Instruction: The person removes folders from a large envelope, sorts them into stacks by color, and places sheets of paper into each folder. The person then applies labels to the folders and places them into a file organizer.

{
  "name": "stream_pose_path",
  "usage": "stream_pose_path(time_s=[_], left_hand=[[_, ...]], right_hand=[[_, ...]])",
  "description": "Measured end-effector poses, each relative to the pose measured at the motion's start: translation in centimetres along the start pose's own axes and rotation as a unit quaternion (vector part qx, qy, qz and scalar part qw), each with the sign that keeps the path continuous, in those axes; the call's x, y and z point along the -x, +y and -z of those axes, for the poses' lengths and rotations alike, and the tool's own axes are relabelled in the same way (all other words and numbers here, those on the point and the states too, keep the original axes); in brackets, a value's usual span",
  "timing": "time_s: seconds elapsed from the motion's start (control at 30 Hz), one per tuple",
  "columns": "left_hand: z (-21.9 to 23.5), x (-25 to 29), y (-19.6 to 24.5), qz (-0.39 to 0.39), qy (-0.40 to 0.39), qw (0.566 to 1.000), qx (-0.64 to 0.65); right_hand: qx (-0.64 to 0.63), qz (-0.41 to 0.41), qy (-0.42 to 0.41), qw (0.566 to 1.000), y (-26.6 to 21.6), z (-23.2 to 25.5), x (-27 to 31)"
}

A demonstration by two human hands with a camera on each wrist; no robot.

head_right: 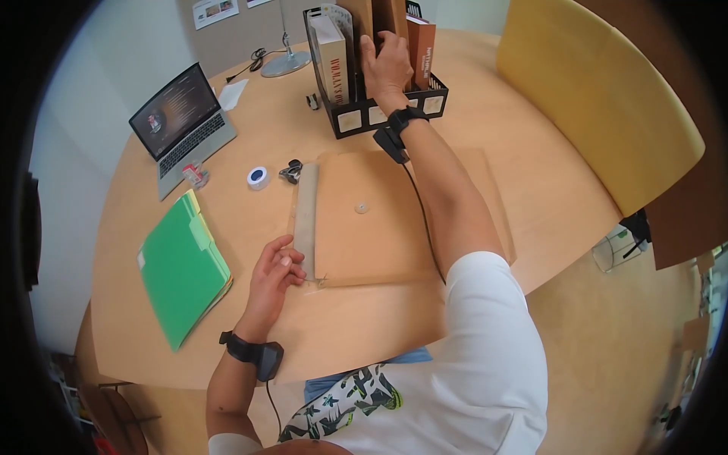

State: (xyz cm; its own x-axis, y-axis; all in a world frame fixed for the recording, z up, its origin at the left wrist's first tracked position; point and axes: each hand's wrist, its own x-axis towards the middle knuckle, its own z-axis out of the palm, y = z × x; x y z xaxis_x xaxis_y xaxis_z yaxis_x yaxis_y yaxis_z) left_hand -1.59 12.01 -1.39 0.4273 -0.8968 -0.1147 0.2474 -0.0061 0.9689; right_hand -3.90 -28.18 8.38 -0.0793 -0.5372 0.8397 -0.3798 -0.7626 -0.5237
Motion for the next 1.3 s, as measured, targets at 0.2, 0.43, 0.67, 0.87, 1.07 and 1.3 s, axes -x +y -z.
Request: stream_pose_path(time_s=[0.2, 0.43, 0.67, 0.87, 1.07, 1.3], left_hand=[[-0.1, 0.1, 0.0, -0.011, 0.0, 1.0, -0.001], [0.0, 0.1, 0.0, -0.006, 0.007, 1.0, 0.019], [-0.2, 0.2, 0.1, -0.01, 0.009, 1.0, 0.005], [-0.1, 0.2, -0.1, -0.012, 0.014, 1.0, 0.008], [-0.5, -0.1, -0.3, -0.036, 0.031, 0.999, -0.008], [-0.3, 0.0, -0.8, -0.056, 0.041, 0.997, -0.036]], right_hand=[[0.108, -0.044, 0.02, 0.993, 3.2, 1.6, -0.7], [0.054, -0.158, -0.063, 0.984, 9.3, 0.5, -1.7], [-0.078, -0.038, 0.132, 0.987, 10.7, 4.4, -6.9], [-0.066, 0.013, 0.168, 0.983, 20.1, 18.2, -12.4], [-0.009, -0.064, 0.128, 0.99, 30.0, 36.5, -11.6], [0.118, -0.158, 0.028, 0.98, 38.0, 45.2, -8.5]])
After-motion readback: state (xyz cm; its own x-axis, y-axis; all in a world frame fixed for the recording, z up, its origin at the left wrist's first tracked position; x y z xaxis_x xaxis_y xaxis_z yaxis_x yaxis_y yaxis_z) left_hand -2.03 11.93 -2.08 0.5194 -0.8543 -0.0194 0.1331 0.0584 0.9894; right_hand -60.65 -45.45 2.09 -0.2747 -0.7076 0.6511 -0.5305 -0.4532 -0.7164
